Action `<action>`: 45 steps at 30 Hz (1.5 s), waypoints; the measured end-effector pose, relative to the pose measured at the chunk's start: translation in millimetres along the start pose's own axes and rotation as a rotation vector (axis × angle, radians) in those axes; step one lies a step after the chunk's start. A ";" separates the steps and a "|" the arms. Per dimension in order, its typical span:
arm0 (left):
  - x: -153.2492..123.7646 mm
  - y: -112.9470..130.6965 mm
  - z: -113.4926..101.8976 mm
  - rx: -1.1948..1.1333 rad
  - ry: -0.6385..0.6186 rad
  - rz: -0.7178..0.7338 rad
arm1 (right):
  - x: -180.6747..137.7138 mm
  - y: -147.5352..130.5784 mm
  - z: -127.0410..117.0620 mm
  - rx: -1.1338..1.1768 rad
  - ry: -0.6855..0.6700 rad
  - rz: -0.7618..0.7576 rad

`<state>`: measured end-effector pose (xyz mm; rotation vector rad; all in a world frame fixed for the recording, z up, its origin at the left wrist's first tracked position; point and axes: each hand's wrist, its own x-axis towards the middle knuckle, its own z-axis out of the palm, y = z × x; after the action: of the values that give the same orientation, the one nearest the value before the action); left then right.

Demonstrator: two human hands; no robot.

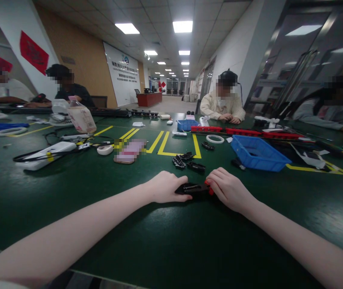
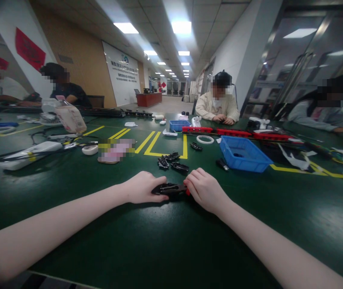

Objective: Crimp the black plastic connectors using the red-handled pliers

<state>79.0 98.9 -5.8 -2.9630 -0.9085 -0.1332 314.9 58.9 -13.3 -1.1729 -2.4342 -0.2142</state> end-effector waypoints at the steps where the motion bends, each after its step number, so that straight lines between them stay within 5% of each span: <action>1: -0.1 0.2 -0.2 0.002 -0.001 0.000 | -0.2 0.4 -0.1 -0.001 0.003 0.002; 45: 0.5 4.6 -5.1 0.096 -0.079 -0.015 | 0.5 -2.0 1.3 -0.082 0.034 -0.053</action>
<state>81.6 95.0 -0.7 -2.8918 -0.9178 0.0271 312.7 58.5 -14.1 -1.1300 -2.4494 -0.3501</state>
